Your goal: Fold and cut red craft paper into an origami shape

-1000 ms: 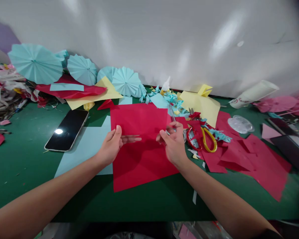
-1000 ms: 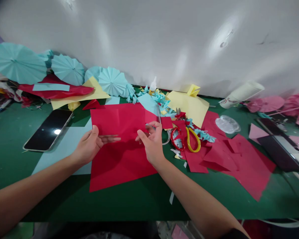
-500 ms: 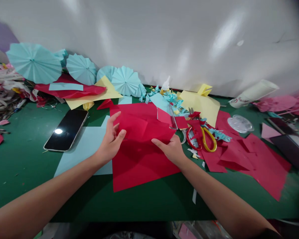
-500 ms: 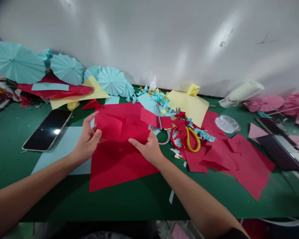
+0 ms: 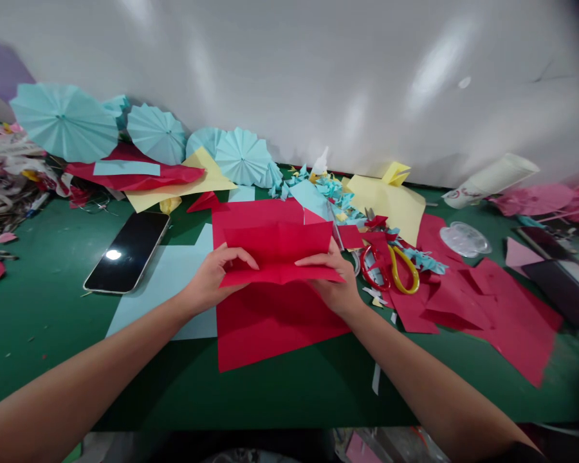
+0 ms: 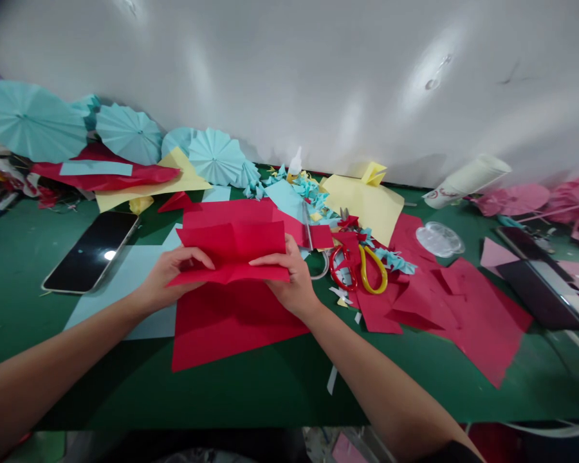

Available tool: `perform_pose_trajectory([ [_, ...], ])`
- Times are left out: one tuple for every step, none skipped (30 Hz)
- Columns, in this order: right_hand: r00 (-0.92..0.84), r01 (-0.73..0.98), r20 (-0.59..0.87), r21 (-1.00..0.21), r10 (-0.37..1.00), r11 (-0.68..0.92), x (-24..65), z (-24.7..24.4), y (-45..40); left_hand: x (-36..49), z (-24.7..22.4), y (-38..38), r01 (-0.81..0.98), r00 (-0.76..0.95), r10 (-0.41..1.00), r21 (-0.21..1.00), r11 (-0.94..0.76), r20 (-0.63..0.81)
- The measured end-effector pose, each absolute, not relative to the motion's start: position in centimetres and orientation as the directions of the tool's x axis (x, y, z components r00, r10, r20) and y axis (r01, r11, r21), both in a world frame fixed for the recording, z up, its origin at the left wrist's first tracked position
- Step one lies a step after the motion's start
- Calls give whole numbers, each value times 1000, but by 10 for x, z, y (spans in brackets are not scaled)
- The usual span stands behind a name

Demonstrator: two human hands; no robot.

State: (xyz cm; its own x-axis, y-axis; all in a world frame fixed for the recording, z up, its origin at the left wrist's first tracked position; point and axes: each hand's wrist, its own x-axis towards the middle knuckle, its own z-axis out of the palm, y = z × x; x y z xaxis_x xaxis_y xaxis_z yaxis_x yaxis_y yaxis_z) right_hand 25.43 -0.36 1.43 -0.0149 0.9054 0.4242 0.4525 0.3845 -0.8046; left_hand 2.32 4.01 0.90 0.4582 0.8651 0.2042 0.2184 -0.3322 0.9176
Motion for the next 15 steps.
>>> perform_pose_trajectory([
  [-19,455,424,-803,905,386,254,14,-4,23,9,40,218,475,859,921,-324,190],
  [-27,459,427,-798,904,391,254,15,-4,22,9,40,217,486,856,924,-316,178],
  [-40,464,434,-790,900,401,254,15,-4,22,9,40,212,485,857,928,-307,173],
  [-61,470,441,-779,896,415,253,15,-4,23,9,39,204,478,862,933,-295,168],
  [-90,478,443,-766,892,429,253,15,-4,23,10,39,195,469,868,939,-283,165],
  [-119,489,442,-753,889,440,252,16,-4,24,10,38,184,460,874,946,-266,156],
  [-140,503,437,-741,888,444,252,17,-4,25,11,38,174,458,876,951,-254,151],
  [-154,517,432,-731,888,445,251,17,-4,26,11,37,167,460,875,953,-253,152],
  [-165,527,426,-724,889,445,251,18,-4,27,11,37,167,466,870,949,-268,163],
  [-177,532,421,-720,890,446,251,18,-5,27,11,37,173,478,859,940,-295,182],
  [-195,529,418,-717,887,454,251,18,-5,28,10,36,178,488,848,929,-326,204],
  [-215,523,418,-714,883,465,252,17,-5,28,9,36,183,500,836,917,-355,224],
  [-241,518,418,-708,876,481,252,15,-5,28,7,35,187,509,827,907,-378,239],
  [-269,514,422,-697,865,500,253,13,-5,27,4,35,189,515,821,902,-389,246],
  [-292,514,433,-681,853,521,254,10,-5,27,2,35,189,524,814,898,-397,250],
])
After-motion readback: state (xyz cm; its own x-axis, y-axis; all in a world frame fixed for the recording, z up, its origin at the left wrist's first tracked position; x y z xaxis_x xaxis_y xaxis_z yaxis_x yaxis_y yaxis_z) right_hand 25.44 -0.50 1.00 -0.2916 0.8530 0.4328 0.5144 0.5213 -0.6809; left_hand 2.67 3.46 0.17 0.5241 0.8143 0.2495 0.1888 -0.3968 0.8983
